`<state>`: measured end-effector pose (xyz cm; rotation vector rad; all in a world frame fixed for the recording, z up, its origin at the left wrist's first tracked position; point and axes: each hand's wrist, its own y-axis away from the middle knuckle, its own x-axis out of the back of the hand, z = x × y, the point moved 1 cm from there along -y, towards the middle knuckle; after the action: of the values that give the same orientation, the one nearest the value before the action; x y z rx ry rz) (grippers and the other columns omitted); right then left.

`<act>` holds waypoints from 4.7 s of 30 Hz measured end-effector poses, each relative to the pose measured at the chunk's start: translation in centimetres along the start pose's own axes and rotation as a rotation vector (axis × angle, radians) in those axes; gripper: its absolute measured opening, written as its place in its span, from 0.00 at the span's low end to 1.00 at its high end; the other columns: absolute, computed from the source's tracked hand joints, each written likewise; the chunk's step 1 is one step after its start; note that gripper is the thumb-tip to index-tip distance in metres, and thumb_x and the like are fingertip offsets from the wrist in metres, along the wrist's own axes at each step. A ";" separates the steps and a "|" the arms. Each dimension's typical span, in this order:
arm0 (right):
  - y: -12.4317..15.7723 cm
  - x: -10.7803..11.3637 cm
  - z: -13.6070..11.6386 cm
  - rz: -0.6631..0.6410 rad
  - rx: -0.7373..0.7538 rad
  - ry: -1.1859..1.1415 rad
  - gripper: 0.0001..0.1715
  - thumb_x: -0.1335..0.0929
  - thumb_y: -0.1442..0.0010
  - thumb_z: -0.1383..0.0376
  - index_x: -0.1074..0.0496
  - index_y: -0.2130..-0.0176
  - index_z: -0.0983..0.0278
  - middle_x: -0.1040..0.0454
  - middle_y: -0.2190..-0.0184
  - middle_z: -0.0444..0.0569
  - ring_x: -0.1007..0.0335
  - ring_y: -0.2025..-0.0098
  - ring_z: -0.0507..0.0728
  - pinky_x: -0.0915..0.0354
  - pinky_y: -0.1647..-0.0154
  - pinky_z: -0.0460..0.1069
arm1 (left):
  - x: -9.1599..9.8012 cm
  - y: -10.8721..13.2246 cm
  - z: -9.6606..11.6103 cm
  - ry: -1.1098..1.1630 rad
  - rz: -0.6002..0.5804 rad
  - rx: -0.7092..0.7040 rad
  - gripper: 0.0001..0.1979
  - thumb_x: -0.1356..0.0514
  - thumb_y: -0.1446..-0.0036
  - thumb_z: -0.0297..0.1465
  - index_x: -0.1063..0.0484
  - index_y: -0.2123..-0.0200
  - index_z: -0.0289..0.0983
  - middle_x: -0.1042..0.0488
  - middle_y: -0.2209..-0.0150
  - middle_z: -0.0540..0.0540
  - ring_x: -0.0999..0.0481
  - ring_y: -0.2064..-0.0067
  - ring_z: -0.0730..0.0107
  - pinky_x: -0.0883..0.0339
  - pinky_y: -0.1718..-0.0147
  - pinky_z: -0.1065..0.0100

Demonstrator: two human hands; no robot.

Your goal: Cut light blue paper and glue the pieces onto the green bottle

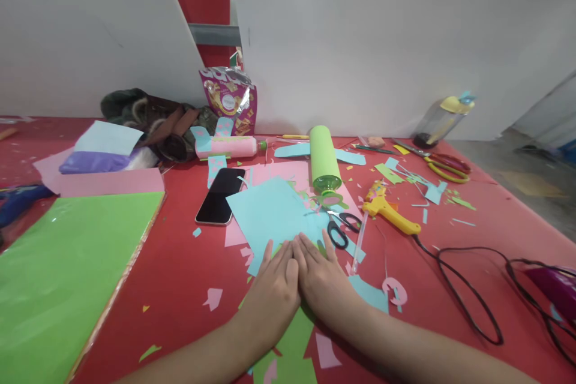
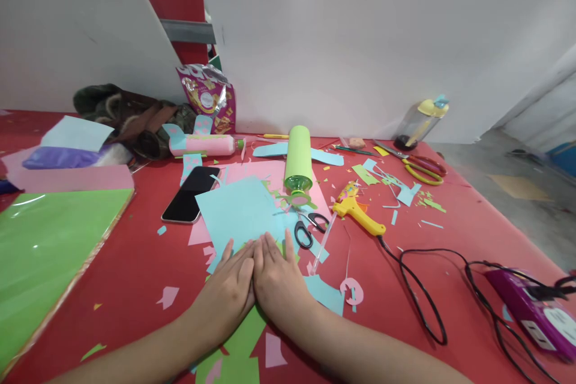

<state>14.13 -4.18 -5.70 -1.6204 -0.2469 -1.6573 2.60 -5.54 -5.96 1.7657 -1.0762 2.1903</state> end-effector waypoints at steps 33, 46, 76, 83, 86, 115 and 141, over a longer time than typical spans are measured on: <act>-0.1 -0.1 -0.1 -0.051 0.023 -0.060 0.20 0.41 0.45 0.71 0.32 0.54 0.74 0.29 0.54 0.59 0.38 0.50 0.62 0.50 0.47 0.60 | -0.5 0.4 -0.1 0.025 -0.241 0.121 0.18 0.62 0.45 0.21 0.36 0.57 0.26 0.32 0.51 0.32 0.39 0.45 0.57 0.47 0.47 0.50; 0.3 0.4 -0.3 -0.104 0.064 -0.030 0.19 0.41 0.44 0.71 0.32 0.54 0.74 0.29 0.55 0.61 0.37 0.51 0.64 0.57 0.44 0.64 | -0.1 0.5 0.4 0.001 -0.208 0.086 0.18 0.62 0.46 0.18 0.34 0.63 0.28 0.29 0.54 0.33 0.34 0.48 0.58 0.43 0.49 0.51; 0.4 0.6 -0.5 -0.182 -0.007 -0.081 0.19 0.43 0.44 0.72 0.32 0.54 0.73 0.31 0.53 0.61 0.40 0.47 0.64 0.57 0.45 0.67 | 0.4 0.6 0.5 -0.087 -0.191 0.065 0.17 0.62 0.45 0.18 0.35 0.64 0.30 0.29 0.55 0.33 0.35 0.47 0.57 0.47 0.48 0.48; 0.5 0.7 -0.8 -0.111 0.003 -0.036 0.18 0.42 0.43 0.71 0.31 0.56 0.73 0.28 0.56 0.61 0.36 0.51 0.63 0.70 0.42 0.66 | 0.8 0.6 0.5 -0.038 -0.238 0.038 0.18 0.63 0.47 0.17 0.35 0.63 0.29 0.29 0.55 0.32 0.35 0.48 0.54 0.49 0.48 0.46; 0.5 0.8 -0.9 -0.068 0.002 -0.025 0.18 0.42 0.44 0.71 0.30 0.57 0.73 0.27 0.58 0.61 0.35 0.53 0.63 0.78 0.42 0.66 | 1.1 0.5 0.7 -0.017 -0.257 0.051 0.18 0.62 0.47 0.17 0.35 0.63 0.29 0.29 0.55 0.33 0.34 0.48 0.56 0.50 0.47 0.47; -1.0 1.2 1.8 -0.115 -0.034 -0.076 0.12 0.41 0.45 0.76 0.32 0.64 0.67 0.27 0.66 0.51 0.35 0.62 0.56 0.68 0.43 0.61 | 0.9 0.5 1.4 -0.235 -0.158 -0.042 0.13 0.54 0.51 0.19 0.33 0.64 0.27 0.29 0.56 0.29 0.31 0.51 0.53 0.45 0.50 0.53; -3.5 -0.3 2.4 -0.340 0.027 -0.128 0.08 0.41 0.43 0.75 0.35 0.69 0.69 0.35 0.70 0.53 0.43 0.67 0.57 0.43 0.66 0.50 | 1.4 0.1 0.4 -0.141 -0.218 0.038 0.14 0.52 0.47 0.23 0.34 0.58 0.28 0.30 0.53 0.31 0.34 0.49 0.51 0.52 0.49 0.41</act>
<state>13.68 -0.21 -4.22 -1.7380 -0.6373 -1.7895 2.41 -6.32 -4.75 1.9756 -0.8261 1.9967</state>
